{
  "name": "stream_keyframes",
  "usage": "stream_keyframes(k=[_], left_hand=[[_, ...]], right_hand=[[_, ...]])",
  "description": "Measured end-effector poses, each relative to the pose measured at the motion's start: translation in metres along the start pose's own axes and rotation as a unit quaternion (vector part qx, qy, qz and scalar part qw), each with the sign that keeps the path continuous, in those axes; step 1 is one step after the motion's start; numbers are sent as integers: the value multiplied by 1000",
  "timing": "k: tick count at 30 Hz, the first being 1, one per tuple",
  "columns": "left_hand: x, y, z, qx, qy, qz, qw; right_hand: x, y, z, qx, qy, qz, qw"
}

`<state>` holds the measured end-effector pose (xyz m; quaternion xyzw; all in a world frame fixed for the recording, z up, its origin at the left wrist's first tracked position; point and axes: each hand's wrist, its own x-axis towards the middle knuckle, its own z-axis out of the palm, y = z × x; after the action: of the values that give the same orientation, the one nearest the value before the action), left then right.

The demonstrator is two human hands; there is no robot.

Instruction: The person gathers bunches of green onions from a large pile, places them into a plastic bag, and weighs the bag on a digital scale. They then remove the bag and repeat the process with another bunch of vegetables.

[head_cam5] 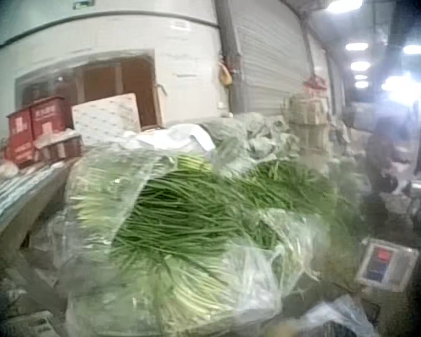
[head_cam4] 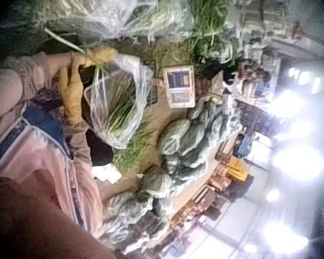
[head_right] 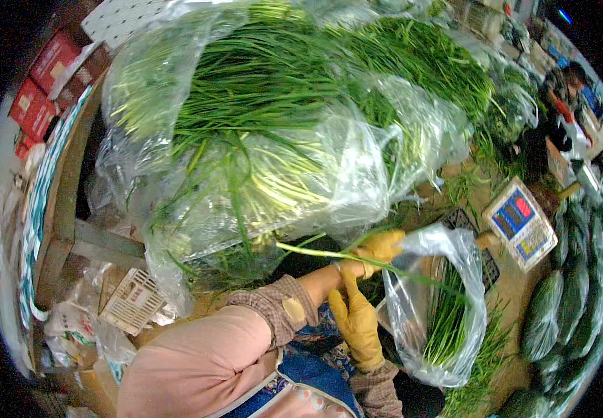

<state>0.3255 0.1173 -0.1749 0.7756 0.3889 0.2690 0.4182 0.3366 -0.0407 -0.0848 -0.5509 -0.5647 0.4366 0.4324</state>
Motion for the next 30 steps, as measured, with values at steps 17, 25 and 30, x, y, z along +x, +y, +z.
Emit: stream_keyframes(k=[17, 25, 30], left_hand=[[-129, 44, -117, 143, -333, 55, 930], [-130, 49, -320, 477, 385, -1, 790], [-152, 71, -306, 480, 65, -60, 873]], right_hand=[[96, 73, 20, -34, -144, 52, 988], [74, 46, 37, 53, -37, 103, 993], [57, -101, 2, 246, 208, -144, 935]])
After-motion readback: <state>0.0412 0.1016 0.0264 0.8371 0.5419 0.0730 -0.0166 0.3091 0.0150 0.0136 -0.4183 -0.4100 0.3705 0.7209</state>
